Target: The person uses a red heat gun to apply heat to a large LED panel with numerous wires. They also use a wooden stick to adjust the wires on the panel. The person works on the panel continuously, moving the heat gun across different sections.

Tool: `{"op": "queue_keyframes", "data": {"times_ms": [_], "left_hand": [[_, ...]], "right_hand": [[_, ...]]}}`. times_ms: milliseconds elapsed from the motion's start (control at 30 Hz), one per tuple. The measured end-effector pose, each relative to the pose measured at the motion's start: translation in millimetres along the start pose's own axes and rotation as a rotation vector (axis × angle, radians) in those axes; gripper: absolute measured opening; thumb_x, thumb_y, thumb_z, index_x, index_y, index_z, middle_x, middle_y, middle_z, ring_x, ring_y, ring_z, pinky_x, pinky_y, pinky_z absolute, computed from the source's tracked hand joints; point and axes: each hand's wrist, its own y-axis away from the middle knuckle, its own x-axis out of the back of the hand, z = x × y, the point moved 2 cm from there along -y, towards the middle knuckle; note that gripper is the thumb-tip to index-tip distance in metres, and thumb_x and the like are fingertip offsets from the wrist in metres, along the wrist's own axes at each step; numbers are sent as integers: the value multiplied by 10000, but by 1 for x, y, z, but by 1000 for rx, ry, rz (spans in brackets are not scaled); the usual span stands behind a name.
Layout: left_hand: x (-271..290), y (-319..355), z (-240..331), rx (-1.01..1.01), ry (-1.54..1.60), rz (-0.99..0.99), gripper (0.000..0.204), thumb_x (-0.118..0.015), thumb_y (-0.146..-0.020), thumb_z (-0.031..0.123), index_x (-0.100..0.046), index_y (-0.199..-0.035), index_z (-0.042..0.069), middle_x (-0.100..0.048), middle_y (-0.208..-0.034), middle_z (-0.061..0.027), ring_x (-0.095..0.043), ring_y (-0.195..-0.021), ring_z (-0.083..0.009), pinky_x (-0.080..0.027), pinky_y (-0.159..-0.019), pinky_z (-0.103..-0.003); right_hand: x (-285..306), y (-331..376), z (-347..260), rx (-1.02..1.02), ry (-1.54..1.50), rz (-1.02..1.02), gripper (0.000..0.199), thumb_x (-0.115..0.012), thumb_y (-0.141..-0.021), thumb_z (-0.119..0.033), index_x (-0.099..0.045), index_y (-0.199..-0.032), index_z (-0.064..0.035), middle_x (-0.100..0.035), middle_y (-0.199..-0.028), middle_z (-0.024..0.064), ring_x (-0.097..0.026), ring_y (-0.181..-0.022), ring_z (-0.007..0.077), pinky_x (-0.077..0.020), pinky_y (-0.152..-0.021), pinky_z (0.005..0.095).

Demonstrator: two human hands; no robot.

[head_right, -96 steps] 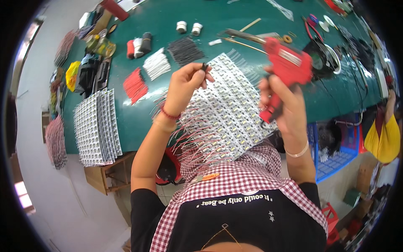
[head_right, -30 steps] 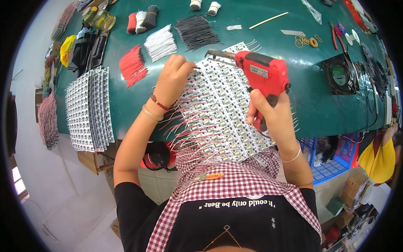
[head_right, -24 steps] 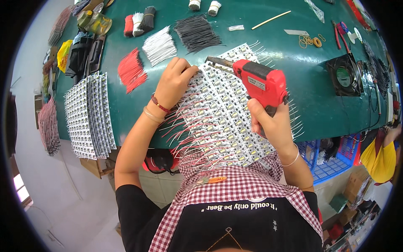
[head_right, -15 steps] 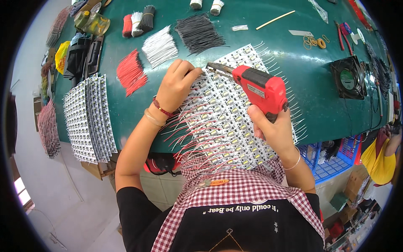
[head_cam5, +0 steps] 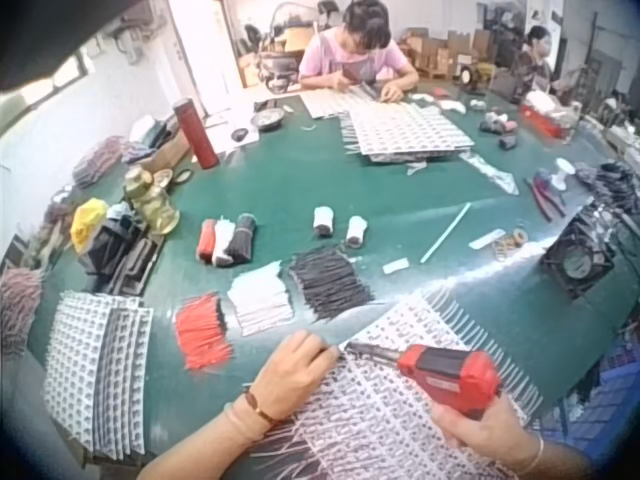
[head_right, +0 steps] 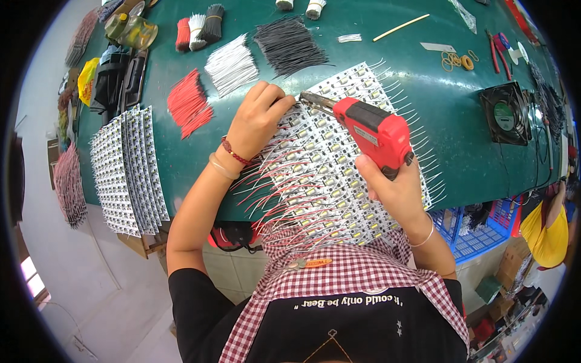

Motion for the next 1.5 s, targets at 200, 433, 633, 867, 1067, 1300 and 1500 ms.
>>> {"op": "queue_keyframes", "data": {"times_ms": [200,433,633,867,1067,1300,1500], "left_hand": [[-2,0,1,-18,-15,17,301,-593,-631,-74,-635,-916,12,-530,-848,-73,-511,-802,-250,-462,-727,-353],[-1,-1,2,-33,-41,15,279,-585,-648,-56,-634,-915,8,-534,-850,-73,-508,-799,-248,-464,-728,-355],[-2,0,2,-33,-44,7,269,-589,-661,-40,-634,-922,8,-535,-858,-75,-513,-807,-248,-465,-731,-352],[0,-1,6,-33,-53,-1,248,-593,-675,-25,-634,-918,4,-532,-857,-74,-516,-811,-247,-465,-736,-352],[0,-1,6,-42,-76,-5,221,-594,-697,0,-633,-915,8,-536,-864,-70,-518,-814,-242,-456,-731,-345],[3,-3,8,-76,-164,-37,215,-595,-721,31,-627,-932,6,-536,-871,-69,-525,-821,-238,-439,-740,-345],[6,3,21,-74,-83,-53,225,-596,-730,30,-628,-951,8,-532,-869,-70,-525,-799,-235,-448,-729,-339]], "right_hand": [[-3,2,-2,12,10,16,193,-694,-872,-147,-597,-959,-5,-545,-592,-21,-492,-436,47,-385,-404,201],[-1,5,-1,17,-36,8,189,-691,-879,-155,-596,-950,-7,-551,-590,-17,-497,-438,49,-385,-406,199],[-4,6,-3,-25,19,-3,183,-688,-882,-139,-597,-963,-1,-564,-627,-18,-498,-454,48,-393,-412,200],[4,10,-2,26,-45,45,183,-661,-906,-179,-599,-880,-8,-552,-557,-1,-500,-447,51,-373,-402,203],[8,14,-4,81,-43,-1,318,-528,-946,-106,-485,-1184,100,-489,-549,39,-468,-417,104,-446,-436,266],[6,16,2,92,-99,-16,342,-530,-953,-141,-477,-1185,104,-489,-557,41,-472,-417,105,-456,-437,270],[11,25,5,60,-111,-27,336,-537,-949,-144,-483,-1173,101,-490,-554,37,-471,-417,105,-448,-436,264]]}}
